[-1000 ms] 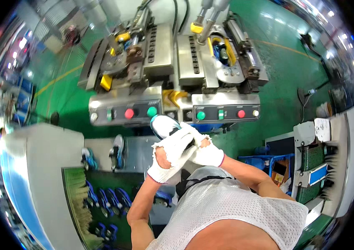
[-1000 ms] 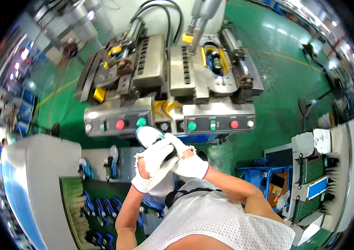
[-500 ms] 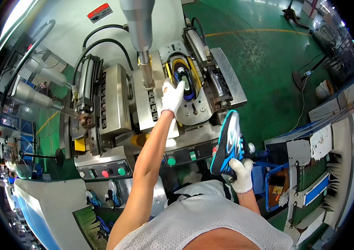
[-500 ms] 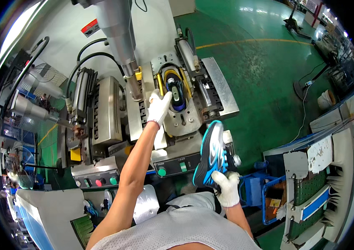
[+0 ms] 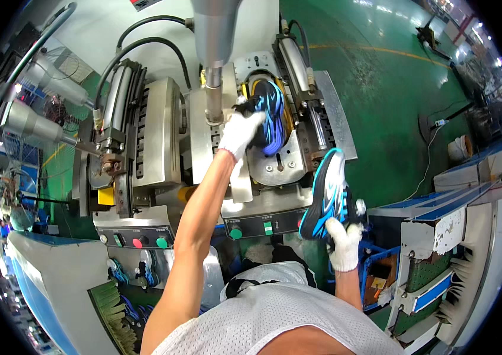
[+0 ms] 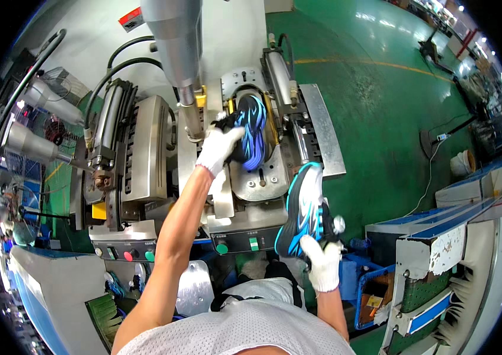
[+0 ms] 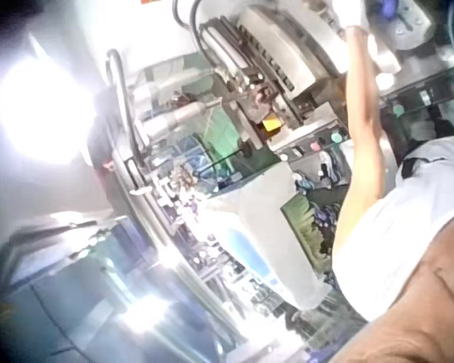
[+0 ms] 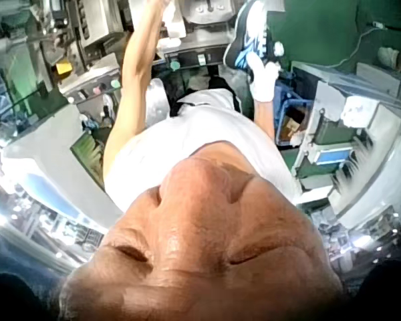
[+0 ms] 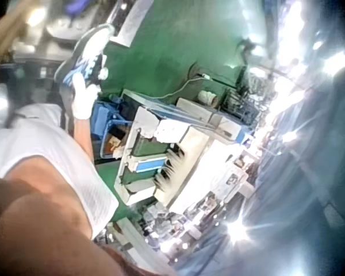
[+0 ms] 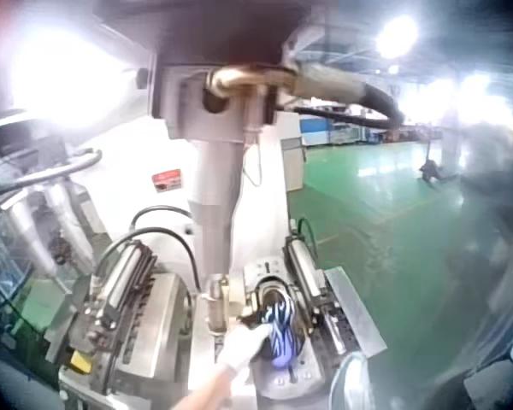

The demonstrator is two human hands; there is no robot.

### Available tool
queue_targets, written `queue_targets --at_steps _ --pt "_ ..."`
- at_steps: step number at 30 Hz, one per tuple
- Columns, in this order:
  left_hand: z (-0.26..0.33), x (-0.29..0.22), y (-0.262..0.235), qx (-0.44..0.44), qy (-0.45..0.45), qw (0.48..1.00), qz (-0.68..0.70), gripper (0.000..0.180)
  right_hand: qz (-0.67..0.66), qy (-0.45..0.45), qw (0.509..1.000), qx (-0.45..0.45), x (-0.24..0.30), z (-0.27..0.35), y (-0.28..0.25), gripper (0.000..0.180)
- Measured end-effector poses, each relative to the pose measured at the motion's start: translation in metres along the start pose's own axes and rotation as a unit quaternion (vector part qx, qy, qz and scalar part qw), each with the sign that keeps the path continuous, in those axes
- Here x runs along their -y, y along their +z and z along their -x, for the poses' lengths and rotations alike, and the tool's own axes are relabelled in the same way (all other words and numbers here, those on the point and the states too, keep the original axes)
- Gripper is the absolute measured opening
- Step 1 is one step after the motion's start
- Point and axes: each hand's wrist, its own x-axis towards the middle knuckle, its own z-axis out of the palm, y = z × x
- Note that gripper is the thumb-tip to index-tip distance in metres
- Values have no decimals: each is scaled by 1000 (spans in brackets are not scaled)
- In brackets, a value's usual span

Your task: The person assembles blue and black athletic shoes in a factory setting. They pick up shoe uppers and soles, place them into a hydraulic pressing machine, and operate the controls to bond the parts. The finished shoes are then placed onto a metal rack.

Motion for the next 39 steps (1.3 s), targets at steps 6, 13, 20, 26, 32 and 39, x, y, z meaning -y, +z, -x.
queue_targets --at_steps 6,13,20,26,32,39 --pt "197 47 -93 35 56 998 7 64 9 26 985 173 42 -176 110 58" --pt "415 140 -154 -23 -255 966 -21 81 640 -218 736 39 -85 -386 231 49" --pt "561 326 -80 -361 -411 836 -44 75 546 -288 773 148 -94 -449 223 64" --pt "547 412 -10 -461 -483 744 35 77 563 -311 761 88 -54 -398 228 84" --pt "553 420 -8 -469 -438 766 25 81 423 -657 574 245 -107 -23 217 85" --pt "650 382 -68 -447 -206 862 122 50 762 -415 398 298 -197 72 198 104"
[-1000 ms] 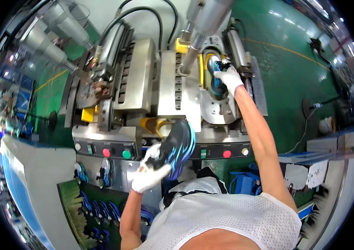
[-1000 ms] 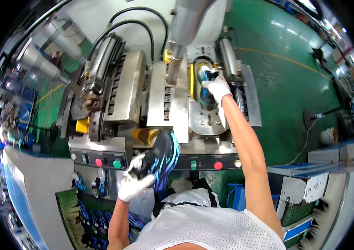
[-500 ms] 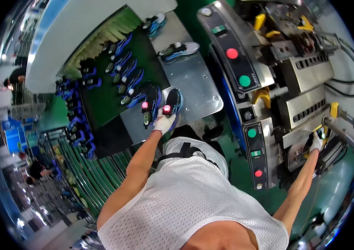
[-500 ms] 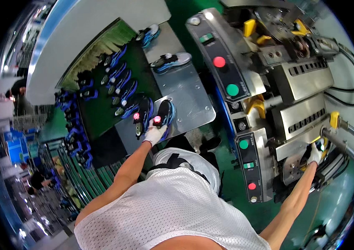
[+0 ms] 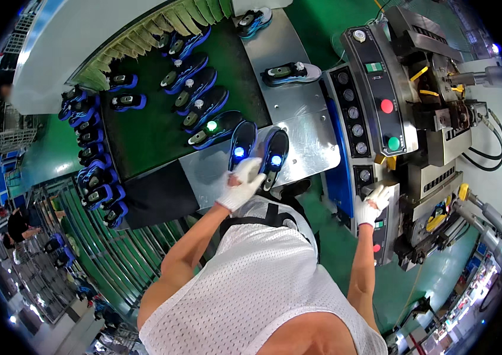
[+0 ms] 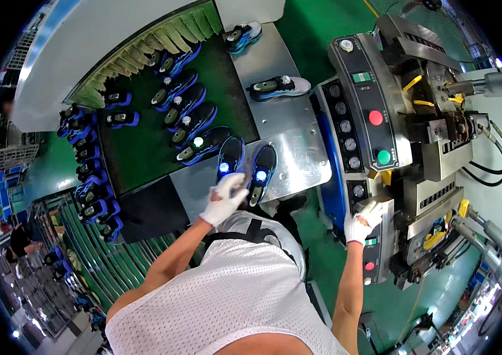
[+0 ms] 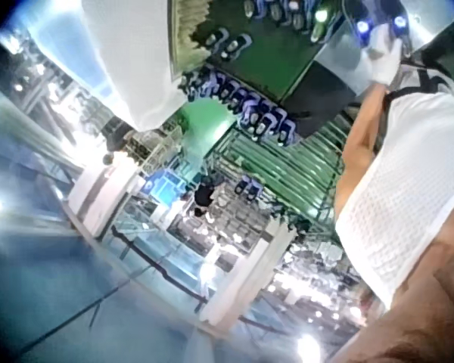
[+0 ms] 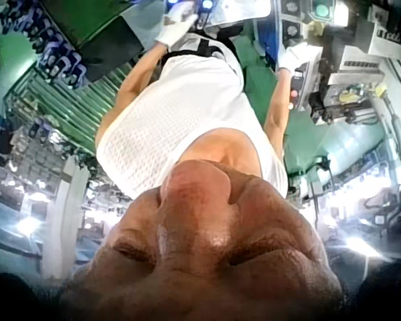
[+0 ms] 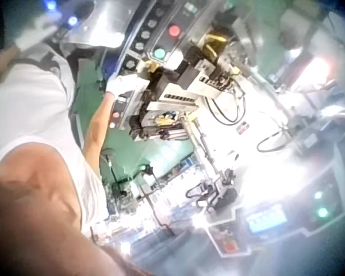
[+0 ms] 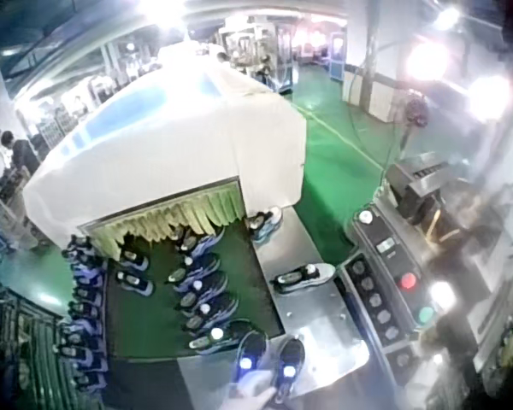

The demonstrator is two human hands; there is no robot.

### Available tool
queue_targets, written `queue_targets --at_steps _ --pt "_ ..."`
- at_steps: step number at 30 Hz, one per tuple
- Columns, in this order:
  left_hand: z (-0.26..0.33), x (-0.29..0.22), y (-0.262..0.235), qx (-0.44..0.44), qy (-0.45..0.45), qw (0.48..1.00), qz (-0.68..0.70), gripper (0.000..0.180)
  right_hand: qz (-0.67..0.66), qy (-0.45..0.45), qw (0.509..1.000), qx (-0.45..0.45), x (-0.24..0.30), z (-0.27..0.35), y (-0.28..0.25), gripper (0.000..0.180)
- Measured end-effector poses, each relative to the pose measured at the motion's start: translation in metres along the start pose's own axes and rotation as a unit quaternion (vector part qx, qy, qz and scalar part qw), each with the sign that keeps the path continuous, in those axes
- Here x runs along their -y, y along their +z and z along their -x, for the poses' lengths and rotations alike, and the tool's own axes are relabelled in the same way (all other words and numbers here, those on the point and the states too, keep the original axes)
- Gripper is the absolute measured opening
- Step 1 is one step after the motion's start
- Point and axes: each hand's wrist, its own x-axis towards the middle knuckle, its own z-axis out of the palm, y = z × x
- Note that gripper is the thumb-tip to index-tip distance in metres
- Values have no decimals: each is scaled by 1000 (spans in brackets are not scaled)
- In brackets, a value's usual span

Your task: The person assembles blue and black athletic shoes in a factory setting. They pick up shoe uppers and soles, place them into a hydraulic pressing machine, and operate the controls to bond the parts. The finished shoes are then placed onto a metal rack.

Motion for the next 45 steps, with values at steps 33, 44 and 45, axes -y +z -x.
queue_targets --at_steps 33,44,45 --pt "-70 -119 -82 58 11 765 642 66 -803 -62 445 392 228 53 -56 51" --pt "-80 -206 54 101 -6 868 486 51 -819 -36 438 368 79 55 -129 57" --pt "-87 -208 71 99 -20 884 457 48 -849 -29 418 322 69 53 -128 58"
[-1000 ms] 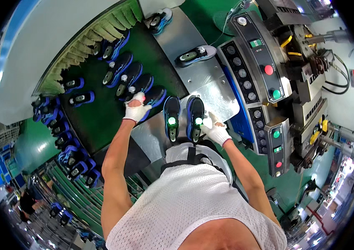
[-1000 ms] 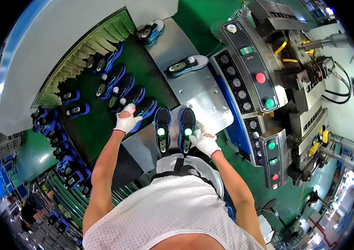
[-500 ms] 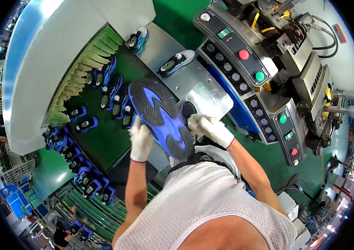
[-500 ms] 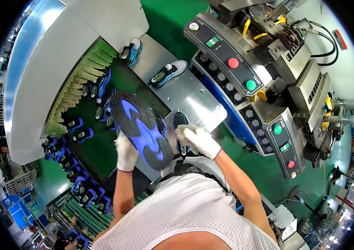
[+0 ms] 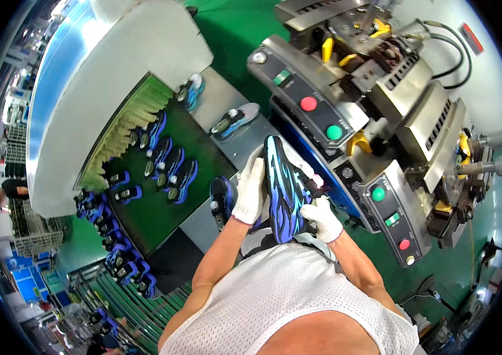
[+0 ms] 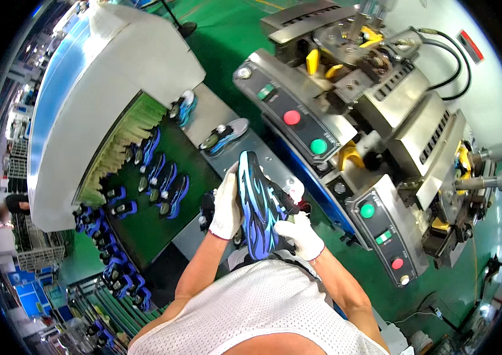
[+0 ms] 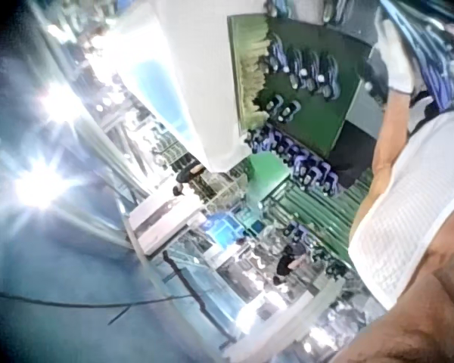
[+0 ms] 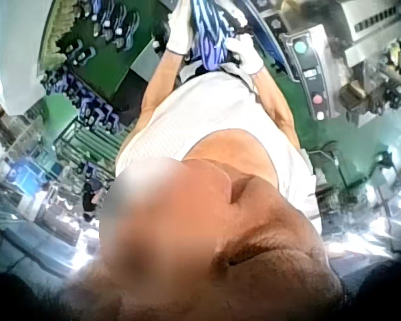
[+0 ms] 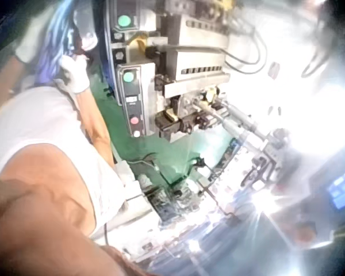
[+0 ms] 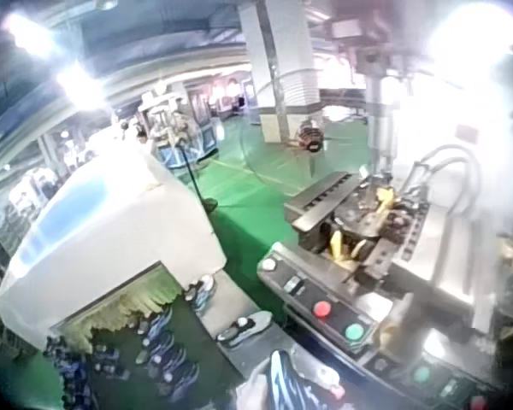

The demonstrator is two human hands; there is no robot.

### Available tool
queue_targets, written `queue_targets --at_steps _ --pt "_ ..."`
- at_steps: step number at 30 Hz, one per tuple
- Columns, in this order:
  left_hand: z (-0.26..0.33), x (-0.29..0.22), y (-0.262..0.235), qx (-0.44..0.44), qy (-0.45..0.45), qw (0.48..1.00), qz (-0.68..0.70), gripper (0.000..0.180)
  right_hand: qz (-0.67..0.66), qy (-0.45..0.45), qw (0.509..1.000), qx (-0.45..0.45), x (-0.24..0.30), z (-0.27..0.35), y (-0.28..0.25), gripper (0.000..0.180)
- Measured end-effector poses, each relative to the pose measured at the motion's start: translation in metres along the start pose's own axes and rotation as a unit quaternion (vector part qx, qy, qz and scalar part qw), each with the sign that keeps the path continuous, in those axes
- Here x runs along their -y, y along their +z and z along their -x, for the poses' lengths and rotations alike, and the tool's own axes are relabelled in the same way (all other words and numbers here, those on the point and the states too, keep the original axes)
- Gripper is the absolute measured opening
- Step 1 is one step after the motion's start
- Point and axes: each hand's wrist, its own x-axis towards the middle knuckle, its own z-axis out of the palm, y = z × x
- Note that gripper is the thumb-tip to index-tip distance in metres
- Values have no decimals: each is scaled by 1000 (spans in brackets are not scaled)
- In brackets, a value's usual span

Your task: The person assembles blue and black athletic shoes in a factory setting. They pick up shoe uppers and soles, place them into a hydraulic pressing machine, and operate the controls to bond the parts. The finished shoes are then placed onto a metal rack.

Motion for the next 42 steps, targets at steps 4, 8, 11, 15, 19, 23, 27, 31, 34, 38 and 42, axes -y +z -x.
queue_targets --at_steps 4,8,11,15,19,23,27,31,34,38,42 --pt "-12 40 37 33 32 999 4 45 -23 38 999 -23 34 23 -47 52" --pt "-7 64 53 -23 -68 992 -103 44 -86 -14 991 -101 53 47 -76 62" --pt "-13 104 5 -1 11 942 -336 41 -114 -94 982 -118 64 56 -83 71" --pt "-13 110 -40 -15 30 871 -490 48 -103 -89 974 -183 65 66 -89 61" --pt "-17 100 -121 -81 13 791 -606 53 -146 -150 959 -193 29 61 -114 27" --pt "2 103 -168 -126 -7 761 -636 54 -164 -177 940 -240 30 49 -92 31" --pt "9 112 -158 -143 -83 709 -686 63 -148 -168 930 -291 49 44 -61 38" --pt "11 120 -138 -133 -101 722 -672 77 -72 -116 951 -279 44 38 -68 44" --pt "10 152 -176 -101 -6 739 -667 69 -131 -130 961 -204 73 45 -37 60" --pt "8 157 -181 -96 19 735 -671 58 -156 -137 968 -143 79 42 -34 70" --pt "7 153 -179 -90 6 738 -669 57 -159 -142 965 -151 71 37 -39 65"
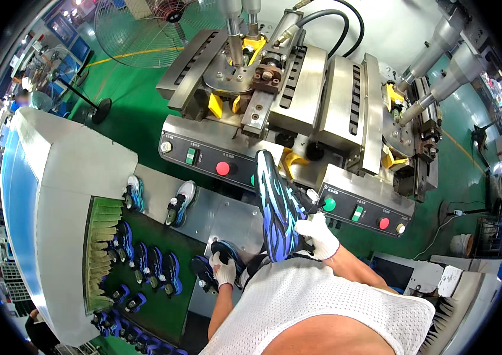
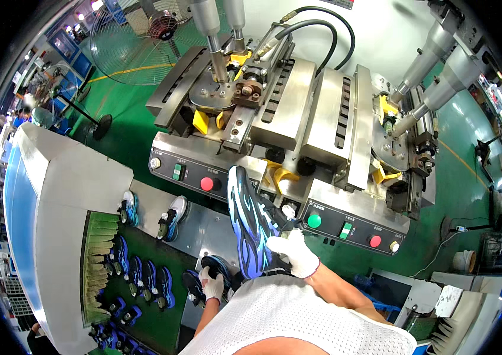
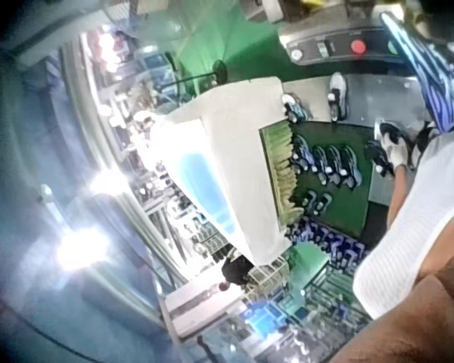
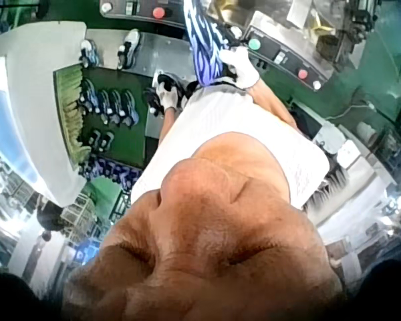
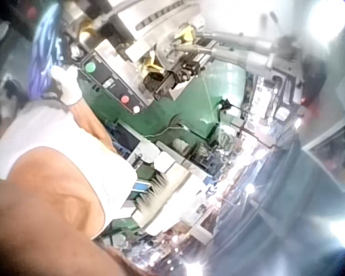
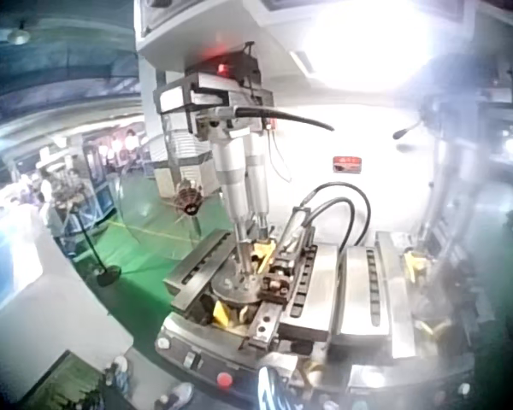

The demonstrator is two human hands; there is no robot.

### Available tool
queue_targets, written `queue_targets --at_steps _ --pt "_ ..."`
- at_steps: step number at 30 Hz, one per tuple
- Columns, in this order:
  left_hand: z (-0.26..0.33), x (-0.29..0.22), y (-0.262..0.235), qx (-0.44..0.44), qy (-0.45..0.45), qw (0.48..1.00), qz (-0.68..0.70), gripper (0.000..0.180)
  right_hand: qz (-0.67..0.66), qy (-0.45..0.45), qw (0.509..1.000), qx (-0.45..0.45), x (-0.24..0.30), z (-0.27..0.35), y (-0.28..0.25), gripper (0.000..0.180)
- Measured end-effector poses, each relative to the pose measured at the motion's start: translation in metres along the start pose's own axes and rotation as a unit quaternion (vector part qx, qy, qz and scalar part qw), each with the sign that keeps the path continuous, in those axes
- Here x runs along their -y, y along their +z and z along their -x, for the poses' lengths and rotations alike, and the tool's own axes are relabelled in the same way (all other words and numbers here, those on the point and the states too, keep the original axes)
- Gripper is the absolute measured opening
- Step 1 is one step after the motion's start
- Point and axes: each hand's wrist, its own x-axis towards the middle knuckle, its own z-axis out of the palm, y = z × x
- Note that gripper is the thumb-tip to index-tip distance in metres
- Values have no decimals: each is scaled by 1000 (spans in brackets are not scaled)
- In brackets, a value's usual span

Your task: The person assembles blue and black athletic shoes in a factory setting. They pick up shoe uppers and soles, place them into a hydraulic pressing machine, and operate the controls to bond the parts. The finished shoes are then placed onto a metal rack.

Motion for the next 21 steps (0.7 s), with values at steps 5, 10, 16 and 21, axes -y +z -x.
queue_targets --at_steps 5,10,16,21 --pt "-1 10 5 -7 11 1000 -2 60 24 23 999 -20 4 -4 -7 58" --pt "-5 10 6 3 0 1000 -3 62 -8 -28 998 -64 15 2 14 47" --pt "-5 4 2 1 23 1000 -9 53 23 -13 993 -111 7 5 -4 58" --pt "-7 -9 -13 35 -23 999 10 51 46 -32 988 -146 -13 3 -39 34"
